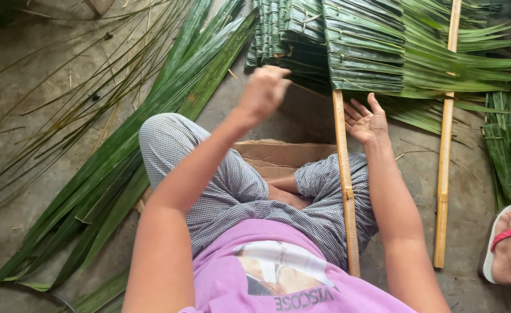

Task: The person weaves green palm fronds onto a wooden stick by folding each leaf over the stick and securing it with a thin strip of material.

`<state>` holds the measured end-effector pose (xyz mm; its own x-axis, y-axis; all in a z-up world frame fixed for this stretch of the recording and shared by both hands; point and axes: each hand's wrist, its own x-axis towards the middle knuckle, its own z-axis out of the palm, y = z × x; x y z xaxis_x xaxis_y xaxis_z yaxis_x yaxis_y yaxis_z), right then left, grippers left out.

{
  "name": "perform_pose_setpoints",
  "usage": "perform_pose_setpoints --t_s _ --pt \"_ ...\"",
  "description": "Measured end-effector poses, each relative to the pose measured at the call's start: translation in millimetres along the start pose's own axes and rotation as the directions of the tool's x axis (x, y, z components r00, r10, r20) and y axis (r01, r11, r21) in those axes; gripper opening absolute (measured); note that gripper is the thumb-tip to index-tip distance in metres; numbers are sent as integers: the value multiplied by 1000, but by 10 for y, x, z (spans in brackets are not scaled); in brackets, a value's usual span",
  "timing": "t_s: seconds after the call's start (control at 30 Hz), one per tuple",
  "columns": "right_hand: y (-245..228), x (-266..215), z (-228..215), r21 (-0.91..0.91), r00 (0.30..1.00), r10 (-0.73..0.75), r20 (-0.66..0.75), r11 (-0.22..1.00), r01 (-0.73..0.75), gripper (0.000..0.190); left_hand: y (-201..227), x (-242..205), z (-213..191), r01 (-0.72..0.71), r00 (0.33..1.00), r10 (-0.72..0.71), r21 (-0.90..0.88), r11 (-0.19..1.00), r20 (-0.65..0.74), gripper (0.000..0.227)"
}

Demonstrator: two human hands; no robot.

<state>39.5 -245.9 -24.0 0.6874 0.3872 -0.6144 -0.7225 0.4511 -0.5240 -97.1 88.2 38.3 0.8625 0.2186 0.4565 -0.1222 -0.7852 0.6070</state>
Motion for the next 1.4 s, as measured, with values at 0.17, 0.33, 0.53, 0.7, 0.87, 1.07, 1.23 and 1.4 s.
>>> perform_pose_setpoints --t_s 0.17,0.33,0.53,0.7,0.87,1.07,1.23,1.4 --pt "43 4 2 -28 984 -21 -179 999 16 51 -1647 -70 -507 299 924 -375 480 825 69 16" --pt "55 128 -112 -48 932 -41 -360 999 25 30 -2158 -179 -998 628 709 -702 391 673 68 19" --pt "56 261 -246 -66 911 -67 -406 997 45 26 -2167 -165 -637 490 706 -694 611 622 140 18" --pt "52 299 -266 -90 897 -71 -435 995 35 20 -2213 -75 -637 495 665 -740 682 538 101 89" --pt "32 422 -338 -108 904 -60 -424 994 16 19 -2306 -115 -658 566 595 -798 656 499 94 65" --pt "40 404 -294 -106 902 -73 -426 994 31 18 -2397 -126 -670 588 708 -705 593 551 -47 26" --pt "38 370 -261 -117 904 -83 -419 992 37 17 -2340 -70 -883 642 764 -593 394 658 -253 17" --pt "56 299 -193 -115 897 -95 -432 992 50 17 -2086 -56 -1215 589 760 -529 57 806 -378 7"
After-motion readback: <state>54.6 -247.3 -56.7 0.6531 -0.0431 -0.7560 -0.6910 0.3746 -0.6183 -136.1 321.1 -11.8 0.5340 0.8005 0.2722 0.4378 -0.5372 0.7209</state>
